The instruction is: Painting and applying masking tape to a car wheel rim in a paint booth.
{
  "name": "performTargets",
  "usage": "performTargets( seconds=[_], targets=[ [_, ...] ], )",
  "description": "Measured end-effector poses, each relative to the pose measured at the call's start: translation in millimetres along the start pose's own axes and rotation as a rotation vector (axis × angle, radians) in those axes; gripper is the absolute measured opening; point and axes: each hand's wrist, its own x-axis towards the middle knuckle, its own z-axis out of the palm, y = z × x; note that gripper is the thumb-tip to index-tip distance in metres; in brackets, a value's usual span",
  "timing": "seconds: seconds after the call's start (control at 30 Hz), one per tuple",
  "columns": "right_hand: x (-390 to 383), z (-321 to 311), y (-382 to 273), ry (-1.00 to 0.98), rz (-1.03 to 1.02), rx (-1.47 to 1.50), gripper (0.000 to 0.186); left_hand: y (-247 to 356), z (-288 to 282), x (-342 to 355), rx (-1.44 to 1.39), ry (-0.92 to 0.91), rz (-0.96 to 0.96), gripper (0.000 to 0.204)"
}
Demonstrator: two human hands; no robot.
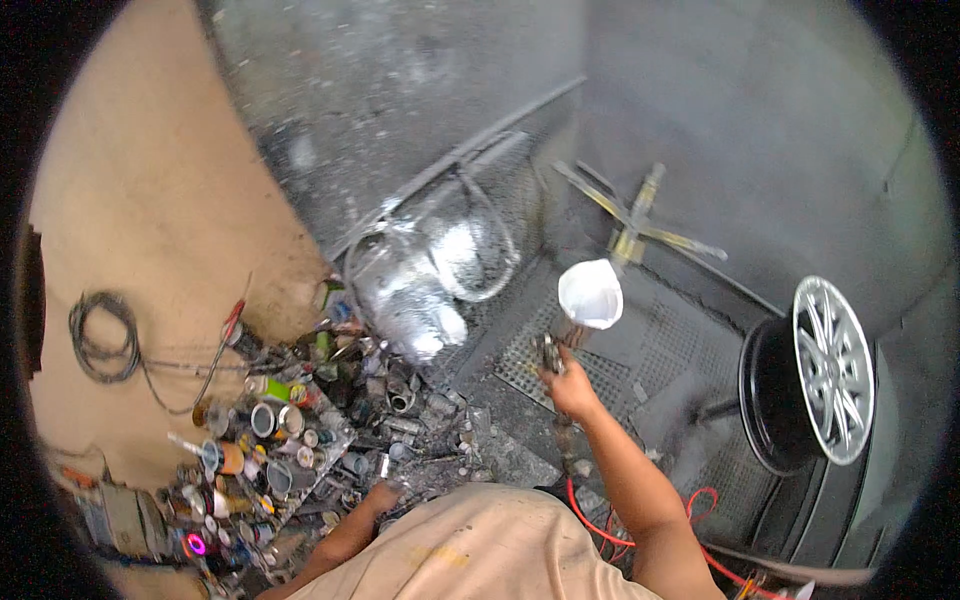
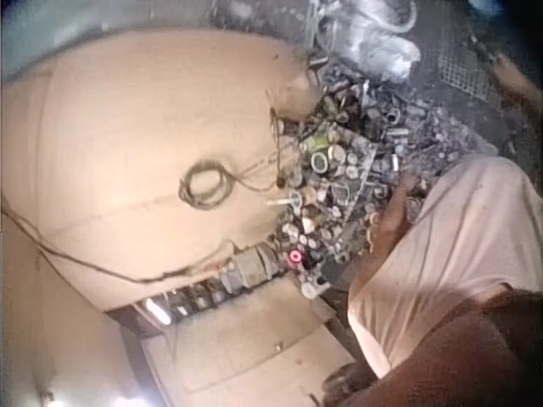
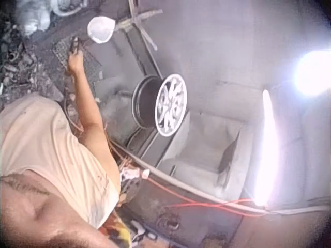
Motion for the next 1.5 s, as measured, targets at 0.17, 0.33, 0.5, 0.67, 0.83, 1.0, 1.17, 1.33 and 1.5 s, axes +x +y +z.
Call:
performTargets(
  seconds=[0.17,0.33,0.5,0.67,0.83,1.0,1.17,1.33,1.5],
  targets=[
    [75,101,-74,-0.082,-0.035,0.085,0.067,-66,41,-49,-0.285,0.168,-0.112,0.052],
    [83,247,-155,-0.202,0.178,0.203,0.074,-153,187,-120,-0.548,0.085,-0.372,0.049],
    [122,291,-171,-0.124,0.348,0.497,0.107,-133,212,-137,-0.562,0.227,-0.187,0.040],
    [141,325,-190,-0.033,0.482,0.573,0.089,-140,200,-173,-0.720,0.317,-0.193,0.038],
    [191,325,-166,-0.062,0.379,0.547,0.093,-127,144,-163,-0.822,0.339,-0.096,0.035],
    [156,306,-138,-0.208,0.103,0.114,0.117,-114,91,-144,-0.873,0.252,-0.014,0.033],
    [55,205,-97,-0.517,-0.397,-0.170,0.073,-63,25,-70,-0.816,-0.028,0.137,0.030],
    [-33,28,47,-0.671,-0.266,-0.298,0.041,101,-47,20,-0.683,-0.405,0.292,0.028],
    [-129,-165,140,-0.503,0.324,0.315,0.050,325,-93,60,-0.250,-0.624,0.435,0.026]
  ],
)
